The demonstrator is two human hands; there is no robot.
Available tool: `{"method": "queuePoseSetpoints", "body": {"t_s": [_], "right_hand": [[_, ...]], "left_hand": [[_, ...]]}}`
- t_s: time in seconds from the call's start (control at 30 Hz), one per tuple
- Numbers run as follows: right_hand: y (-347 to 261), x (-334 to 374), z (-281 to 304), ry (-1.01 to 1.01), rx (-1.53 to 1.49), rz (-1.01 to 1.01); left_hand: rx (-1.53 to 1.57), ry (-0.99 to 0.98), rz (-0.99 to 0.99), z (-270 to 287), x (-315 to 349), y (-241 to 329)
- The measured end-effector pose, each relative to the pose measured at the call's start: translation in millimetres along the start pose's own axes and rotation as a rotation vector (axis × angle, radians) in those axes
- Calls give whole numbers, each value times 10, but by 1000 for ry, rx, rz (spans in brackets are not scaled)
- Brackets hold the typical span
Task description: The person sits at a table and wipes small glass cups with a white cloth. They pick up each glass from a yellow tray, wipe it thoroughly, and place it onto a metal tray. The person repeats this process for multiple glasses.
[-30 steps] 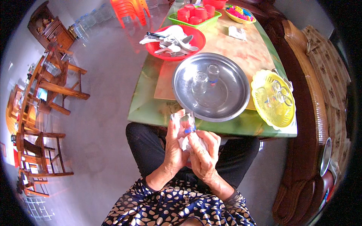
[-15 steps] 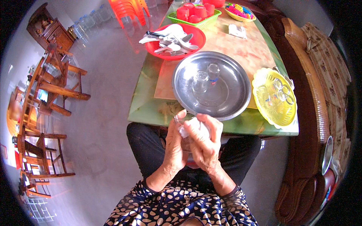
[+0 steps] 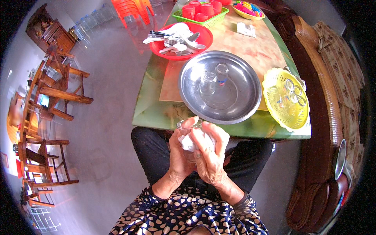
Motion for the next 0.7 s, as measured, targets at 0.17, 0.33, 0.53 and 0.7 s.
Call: {"method": "queuePoseSetpoints", "body": {"t_s": [0.17,0.33,0.53,0.7], "right_hand": [[181,48,-83,26,-245,-261],[190,97,-51,-201,-242,-298],[195,184,267,-392,139,-294],[62,65,352,-2,-148,-243]], "left_hand": [[-28,63,-40,24,5,-12],[-33,141,-114,76,-19,92],[-76,110,-115,151,-6,287],[-127,73,-62,-23,99,74]]}}
Point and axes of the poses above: each hand's wrist, its own x-axis away from the middle knuckle, its own z-axis out of the back of the hand, y = z × x, the point moved 4 cm from there along -x, towards the middle knuckle, and after that the axes turned 10 degrees about z, right-handed, at the moved point
